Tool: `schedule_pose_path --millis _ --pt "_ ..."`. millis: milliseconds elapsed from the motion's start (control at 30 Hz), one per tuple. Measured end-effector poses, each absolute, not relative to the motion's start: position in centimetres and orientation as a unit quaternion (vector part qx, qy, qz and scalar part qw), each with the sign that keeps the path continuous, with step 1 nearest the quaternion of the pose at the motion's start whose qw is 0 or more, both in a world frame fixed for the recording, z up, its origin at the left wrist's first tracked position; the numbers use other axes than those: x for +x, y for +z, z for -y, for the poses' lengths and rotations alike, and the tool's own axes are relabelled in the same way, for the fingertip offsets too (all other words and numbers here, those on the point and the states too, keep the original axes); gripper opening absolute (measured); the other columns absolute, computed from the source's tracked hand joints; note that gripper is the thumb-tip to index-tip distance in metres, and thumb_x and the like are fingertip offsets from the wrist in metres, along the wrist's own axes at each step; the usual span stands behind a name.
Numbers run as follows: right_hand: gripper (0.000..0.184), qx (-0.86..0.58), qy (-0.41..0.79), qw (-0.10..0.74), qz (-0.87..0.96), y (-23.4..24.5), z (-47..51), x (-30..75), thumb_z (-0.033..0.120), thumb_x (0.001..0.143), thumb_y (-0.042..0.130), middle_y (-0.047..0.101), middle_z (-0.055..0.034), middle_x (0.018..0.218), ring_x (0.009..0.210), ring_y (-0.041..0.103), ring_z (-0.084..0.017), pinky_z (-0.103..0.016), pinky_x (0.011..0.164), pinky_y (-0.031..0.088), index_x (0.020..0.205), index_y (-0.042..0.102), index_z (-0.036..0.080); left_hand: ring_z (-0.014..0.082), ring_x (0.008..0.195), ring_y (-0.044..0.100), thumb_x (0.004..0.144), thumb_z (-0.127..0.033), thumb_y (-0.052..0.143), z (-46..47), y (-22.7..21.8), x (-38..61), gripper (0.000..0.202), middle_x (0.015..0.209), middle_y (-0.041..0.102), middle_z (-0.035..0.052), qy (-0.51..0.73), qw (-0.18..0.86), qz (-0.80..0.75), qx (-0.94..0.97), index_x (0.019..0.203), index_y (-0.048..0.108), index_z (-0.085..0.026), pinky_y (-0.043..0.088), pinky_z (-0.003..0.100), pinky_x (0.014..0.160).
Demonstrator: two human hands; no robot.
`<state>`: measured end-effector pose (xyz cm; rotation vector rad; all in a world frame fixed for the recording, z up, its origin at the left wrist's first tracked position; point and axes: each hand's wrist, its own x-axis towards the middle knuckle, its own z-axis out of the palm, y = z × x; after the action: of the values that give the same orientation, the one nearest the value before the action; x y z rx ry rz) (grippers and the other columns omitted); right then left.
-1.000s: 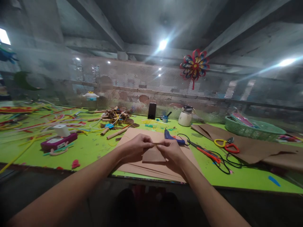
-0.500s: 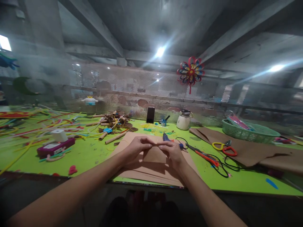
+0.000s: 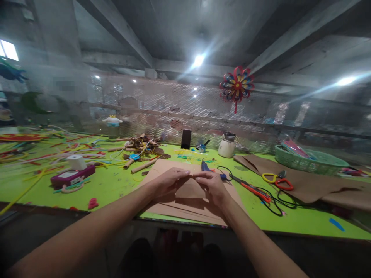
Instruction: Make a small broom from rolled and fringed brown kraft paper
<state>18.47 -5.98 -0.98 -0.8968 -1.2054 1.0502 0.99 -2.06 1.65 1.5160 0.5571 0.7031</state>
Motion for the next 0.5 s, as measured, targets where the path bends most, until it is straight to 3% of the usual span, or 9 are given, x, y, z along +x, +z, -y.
schedule_pose_path --millis 267,500 --pt "0.02 -0.402 0.438 0.6 0.535 -0.66 6.08 18.68 0.027 0.056 0.074 0.069 -0.0051 0.076 0.074 0.061 -0.019 -0.03 0.067 0.046 0.075 0.072 0.019 0.0082 0.052 0.043 0.064 -0.045 0.068 2.1 1.77 0.36 0.035 0.057 0.051 -0.002 0.297 0.657 -0.214 0.659 0.065 0.06 -0.011 0.031 0.022 0.052" --pt "0.015 -0.414 0.409 0.612 0.536 -0.68 5.88 18.91 0.025 0.054 0.072 0.068 -0.0051 0.071 0.069 0.059 -0.018 -0.028 0.063 0.045 0.067 0.071 0.018 0.0069 0.051 0.039 0.059 -0.032 0.071 1.8 1.58 0.35 0.026 0.055 0.047 -0.0027 0.296 0.643 -0.21 0.675 0.062 0.058 -0.01 0.029 0.022 0.053"
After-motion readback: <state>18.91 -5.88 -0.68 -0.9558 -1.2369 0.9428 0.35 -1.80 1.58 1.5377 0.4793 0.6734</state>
